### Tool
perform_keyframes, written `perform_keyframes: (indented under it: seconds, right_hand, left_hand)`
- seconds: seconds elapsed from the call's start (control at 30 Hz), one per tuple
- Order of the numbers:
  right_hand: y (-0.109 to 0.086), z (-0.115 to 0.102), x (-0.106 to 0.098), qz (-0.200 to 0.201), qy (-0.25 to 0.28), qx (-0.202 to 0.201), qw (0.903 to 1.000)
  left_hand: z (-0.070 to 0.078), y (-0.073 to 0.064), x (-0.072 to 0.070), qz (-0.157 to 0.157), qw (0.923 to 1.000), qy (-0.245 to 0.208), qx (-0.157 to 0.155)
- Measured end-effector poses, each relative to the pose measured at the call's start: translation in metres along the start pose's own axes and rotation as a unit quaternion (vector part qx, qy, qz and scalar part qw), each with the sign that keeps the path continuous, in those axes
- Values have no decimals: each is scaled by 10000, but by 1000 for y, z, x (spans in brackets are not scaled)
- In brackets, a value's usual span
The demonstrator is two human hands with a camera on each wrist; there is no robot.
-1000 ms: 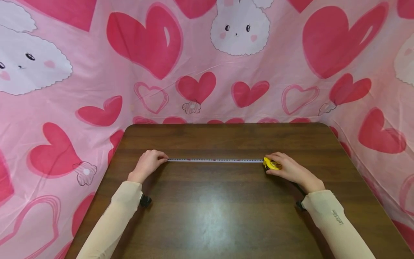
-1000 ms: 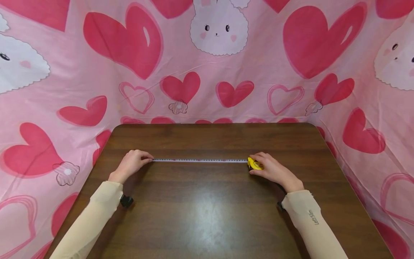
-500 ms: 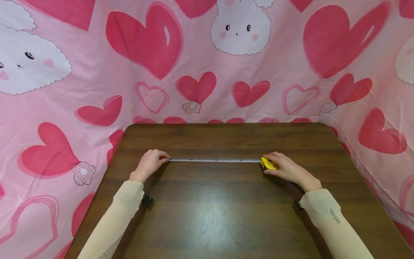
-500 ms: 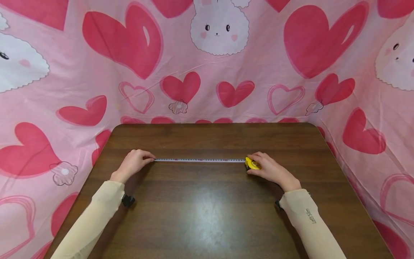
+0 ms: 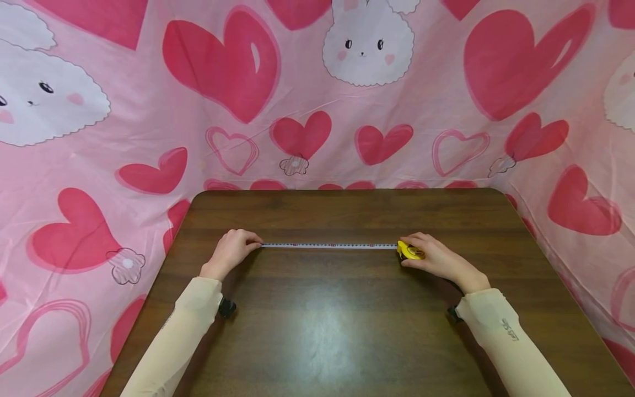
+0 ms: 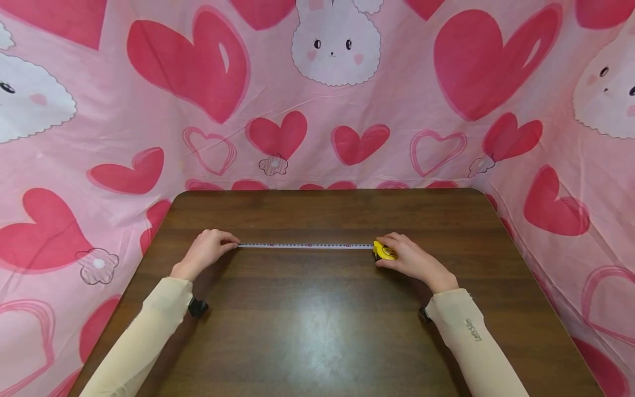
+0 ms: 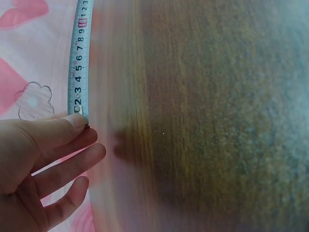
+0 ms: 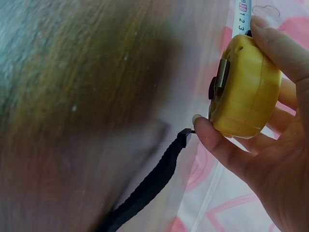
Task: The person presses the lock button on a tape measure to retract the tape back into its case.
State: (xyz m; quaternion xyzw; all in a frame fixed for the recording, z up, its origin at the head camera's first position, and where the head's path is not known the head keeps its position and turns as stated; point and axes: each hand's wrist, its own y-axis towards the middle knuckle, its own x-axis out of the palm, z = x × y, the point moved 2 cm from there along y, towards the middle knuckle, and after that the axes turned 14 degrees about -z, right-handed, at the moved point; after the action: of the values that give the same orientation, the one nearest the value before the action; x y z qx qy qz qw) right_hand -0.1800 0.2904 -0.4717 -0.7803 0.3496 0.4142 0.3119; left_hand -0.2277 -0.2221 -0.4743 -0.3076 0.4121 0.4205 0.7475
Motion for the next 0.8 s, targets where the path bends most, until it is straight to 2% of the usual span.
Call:
perform_keyframes:
  seconds: [0.8]
  right_hand:
    - [7, -3, 4, -48, 58, -50, 10000]
  left_hand:
    - [5, 2, 4, -19, 10000, -73, -60]
